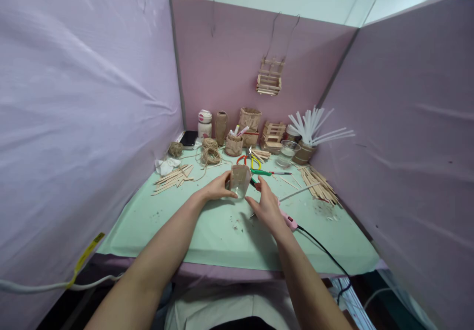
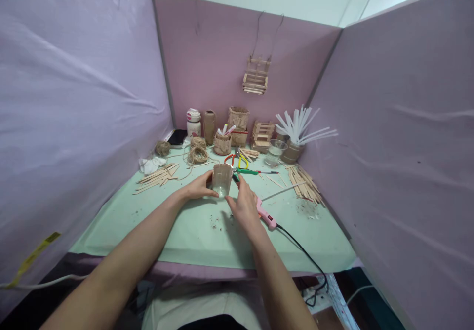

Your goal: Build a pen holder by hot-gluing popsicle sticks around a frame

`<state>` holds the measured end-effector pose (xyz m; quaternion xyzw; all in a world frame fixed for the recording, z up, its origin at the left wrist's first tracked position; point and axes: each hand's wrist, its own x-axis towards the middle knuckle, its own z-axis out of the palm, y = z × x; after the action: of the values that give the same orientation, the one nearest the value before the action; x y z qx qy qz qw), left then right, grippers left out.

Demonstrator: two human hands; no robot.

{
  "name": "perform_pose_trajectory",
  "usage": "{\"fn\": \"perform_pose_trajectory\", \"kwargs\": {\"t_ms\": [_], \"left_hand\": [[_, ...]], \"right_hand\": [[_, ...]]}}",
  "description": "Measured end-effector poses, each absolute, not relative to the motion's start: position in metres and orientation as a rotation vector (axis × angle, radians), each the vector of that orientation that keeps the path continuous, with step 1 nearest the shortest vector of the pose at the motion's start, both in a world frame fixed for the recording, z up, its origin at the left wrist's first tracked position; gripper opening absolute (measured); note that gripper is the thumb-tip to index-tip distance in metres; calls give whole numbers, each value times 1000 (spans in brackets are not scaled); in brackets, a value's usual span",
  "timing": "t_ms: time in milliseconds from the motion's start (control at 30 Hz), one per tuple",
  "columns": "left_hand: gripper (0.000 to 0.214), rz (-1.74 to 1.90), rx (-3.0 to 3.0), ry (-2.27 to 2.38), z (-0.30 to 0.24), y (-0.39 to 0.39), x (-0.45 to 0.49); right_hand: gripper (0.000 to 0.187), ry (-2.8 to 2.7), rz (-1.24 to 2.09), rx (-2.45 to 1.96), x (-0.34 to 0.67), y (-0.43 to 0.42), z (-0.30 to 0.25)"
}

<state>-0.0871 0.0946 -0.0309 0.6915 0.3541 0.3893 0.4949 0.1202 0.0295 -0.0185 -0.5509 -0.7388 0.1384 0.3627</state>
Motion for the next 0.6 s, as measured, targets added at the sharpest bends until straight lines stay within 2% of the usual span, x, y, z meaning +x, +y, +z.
{"fn": "perform_pose_trajectory", "kwargs": {"t_ms": [133, 300, 467, 600], "left_hand": [[89, 946, 1765, 949, -33, 91, -80], [82, 956, 1787, 1002, -35, 92, -78], [83, 960, 1773, 1004, -35, 93, -77], [83, 971, 1786, 987, -35, 92, -77]], "right_hand": [[62, -1897, 305, -1347, 120, 29, -15], [35, -1862, 210, -1307, 119, 49, 20], [26, -2177, 103, -1629, 108, 92, 64], [17, -2350, 136, -1701, 95, 114, 73]]}}
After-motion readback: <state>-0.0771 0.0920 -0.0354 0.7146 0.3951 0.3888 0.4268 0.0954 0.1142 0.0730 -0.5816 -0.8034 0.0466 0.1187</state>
